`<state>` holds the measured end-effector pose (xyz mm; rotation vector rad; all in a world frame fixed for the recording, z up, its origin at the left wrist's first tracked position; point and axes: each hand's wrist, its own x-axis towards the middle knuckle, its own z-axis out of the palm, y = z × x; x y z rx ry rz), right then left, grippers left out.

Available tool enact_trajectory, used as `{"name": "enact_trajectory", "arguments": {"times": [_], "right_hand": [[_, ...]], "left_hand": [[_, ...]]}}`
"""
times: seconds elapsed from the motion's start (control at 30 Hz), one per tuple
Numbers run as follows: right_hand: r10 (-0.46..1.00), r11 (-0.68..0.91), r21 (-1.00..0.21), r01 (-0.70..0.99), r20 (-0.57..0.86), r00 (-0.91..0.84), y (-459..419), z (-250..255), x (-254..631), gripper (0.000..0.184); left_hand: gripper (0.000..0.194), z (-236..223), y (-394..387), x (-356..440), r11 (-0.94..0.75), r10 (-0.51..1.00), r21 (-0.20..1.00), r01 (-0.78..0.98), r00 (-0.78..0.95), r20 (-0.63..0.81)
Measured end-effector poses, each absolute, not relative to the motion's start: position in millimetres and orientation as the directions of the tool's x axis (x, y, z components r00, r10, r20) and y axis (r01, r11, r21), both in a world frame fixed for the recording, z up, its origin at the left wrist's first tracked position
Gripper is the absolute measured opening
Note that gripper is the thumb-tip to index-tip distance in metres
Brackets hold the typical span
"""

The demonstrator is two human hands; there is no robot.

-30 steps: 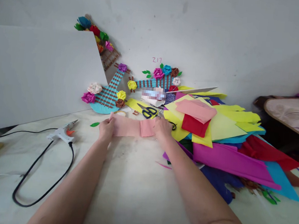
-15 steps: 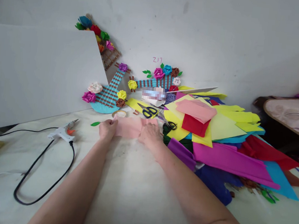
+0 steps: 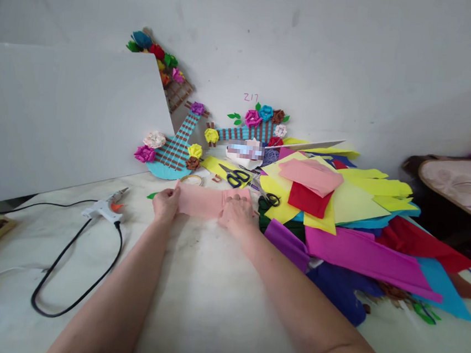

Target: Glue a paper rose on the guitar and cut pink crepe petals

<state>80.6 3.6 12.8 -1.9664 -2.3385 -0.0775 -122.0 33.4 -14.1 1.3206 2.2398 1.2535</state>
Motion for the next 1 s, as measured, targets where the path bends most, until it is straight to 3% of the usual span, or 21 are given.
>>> {"name": "enact_trajectory", "arguments": {"times": [0.2,0.4,0.57,0.7,0.9,1.0], "right_hand": [[0.978,0.197,-0.020,0.980,0.079,-0.195,-9,22,76,0.037],[0.962,0.236,0.006,0.972,0.143,-0.235,-7,11,75,0.034],[0.961,0.235,-0.007,0.972,0.148,-0.232,1,6,80,0.033],[0.971,0.146,-0.136,0.980,0.211,-0.115,4,15,87,0.036],[0.921,-0.062,-0.475,0.878,0.311,0.233,7,18,111,0.034],[0.899,-0.105,-0.481,0.870,0.329,0.290,3,8,124,0.036]], "left_hand": [[0.031,-14,33,-121,0.208,0.822,0.775,0.597,-0.536,0.193],[0.016,-6,33,-124,0.256,0.868,0.790,0.557,-0.493,0.066],[0.018,-4,23,-126,0.257,0.856,0.773,0.580,-0.508,0.097],[0.026,2,6,-127,0.313,0.835,0.709,0.632,-0.538,0.111],[0.035,13,-17,-146,0.457,0.756,0.615,0.642,-0.645,0.111],[0.039,14,-24,-151,0.467,0.745,0.606,0.644,-0.655,0.123]]}}
